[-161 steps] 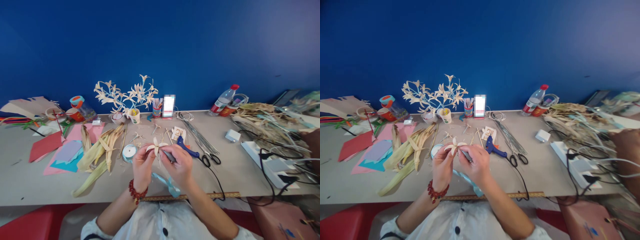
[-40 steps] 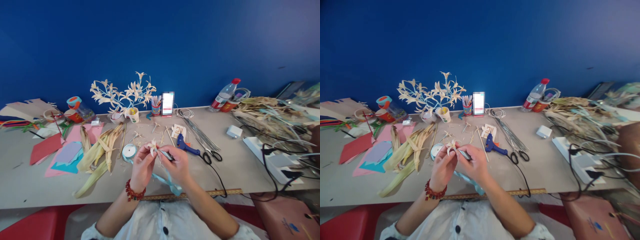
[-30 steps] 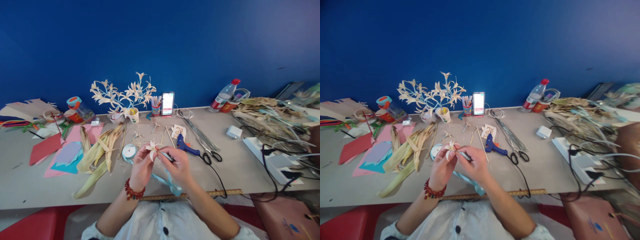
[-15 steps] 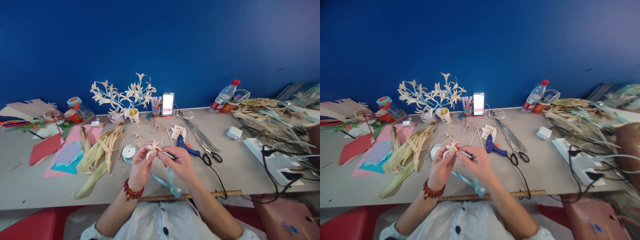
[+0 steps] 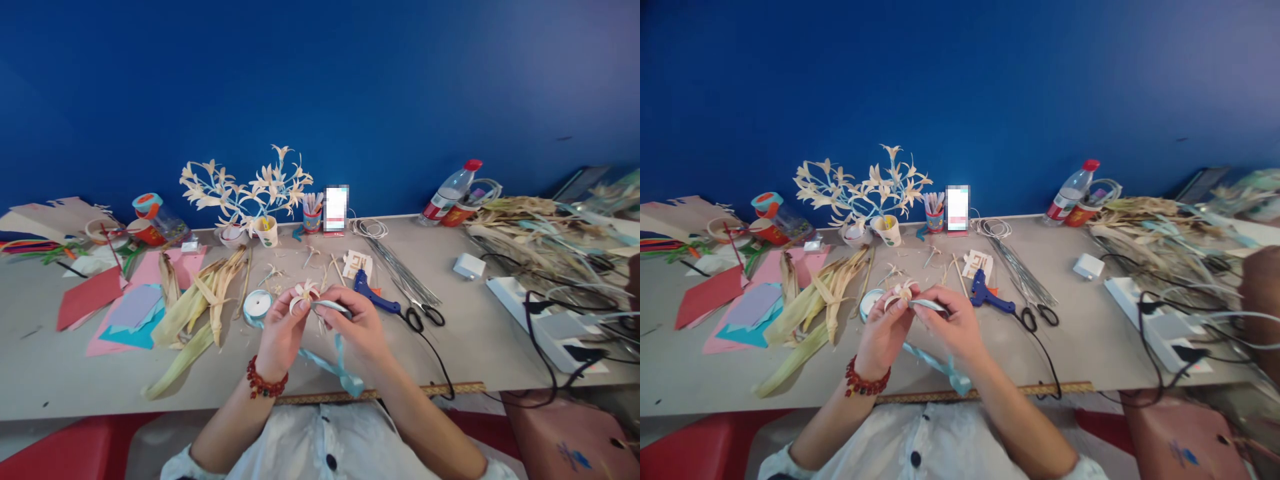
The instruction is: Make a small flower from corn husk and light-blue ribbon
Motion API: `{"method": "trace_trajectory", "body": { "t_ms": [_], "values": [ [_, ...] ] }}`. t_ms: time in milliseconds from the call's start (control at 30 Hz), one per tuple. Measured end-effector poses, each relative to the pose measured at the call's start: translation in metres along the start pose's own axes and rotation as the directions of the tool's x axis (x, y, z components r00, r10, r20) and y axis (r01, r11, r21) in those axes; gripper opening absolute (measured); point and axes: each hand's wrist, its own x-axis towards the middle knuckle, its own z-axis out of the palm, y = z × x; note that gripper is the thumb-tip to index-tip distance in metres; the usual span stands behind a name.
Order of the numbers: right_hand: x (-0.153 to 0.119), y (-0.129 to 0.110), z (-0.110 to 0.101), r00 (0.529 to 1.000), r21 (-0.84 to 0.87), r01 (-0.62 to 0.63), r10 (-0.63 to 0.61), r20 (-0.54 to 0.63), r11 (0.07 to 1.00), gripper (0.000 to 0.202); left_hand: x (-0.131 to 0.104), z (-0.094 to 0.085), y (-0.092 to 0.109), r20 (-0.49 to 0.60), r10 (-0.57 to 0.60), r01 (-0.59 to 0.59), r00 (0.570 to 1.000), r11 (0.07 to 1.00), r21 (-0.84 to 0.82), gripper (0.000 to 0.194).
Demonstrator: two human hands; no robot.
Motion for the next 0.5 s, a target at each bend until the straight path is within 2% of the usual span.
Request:
{"method": "trace_trajectory", "body": {
  "t_ms": [100, 267, 500],
  "values": [
    [-0.0017, -0.0010, 0.0033, 1.000, -0.032, -0.002, 0.002, -0.007, 0.999, 0.009, -0.0010, -0.0007, -0.0014, -0.020, 0.002, -0.002, 1.000, 1.000, -0.009, 0.016],
    [-0.0064, 0.0004, 0.0079, 0.994, -0.145, 0.035, -0.048, -0.093, 0.989, 0.009, -0.0023, -0.0018, 0.0007, 0.004, -0.024, 0.025, 1.000, 0.999, -0.026, 0.014],
    [-0.0060, -0.0037, 0.0061, 0.960, -0.182, 0.270, -0.280, -0.028, 0.945, 0.007, -0.0036, -0.0006, 0.0066, 0.071, -0.054, 0.053, 0.996, 0.998, 0.015, 0.015]
  ]
}}
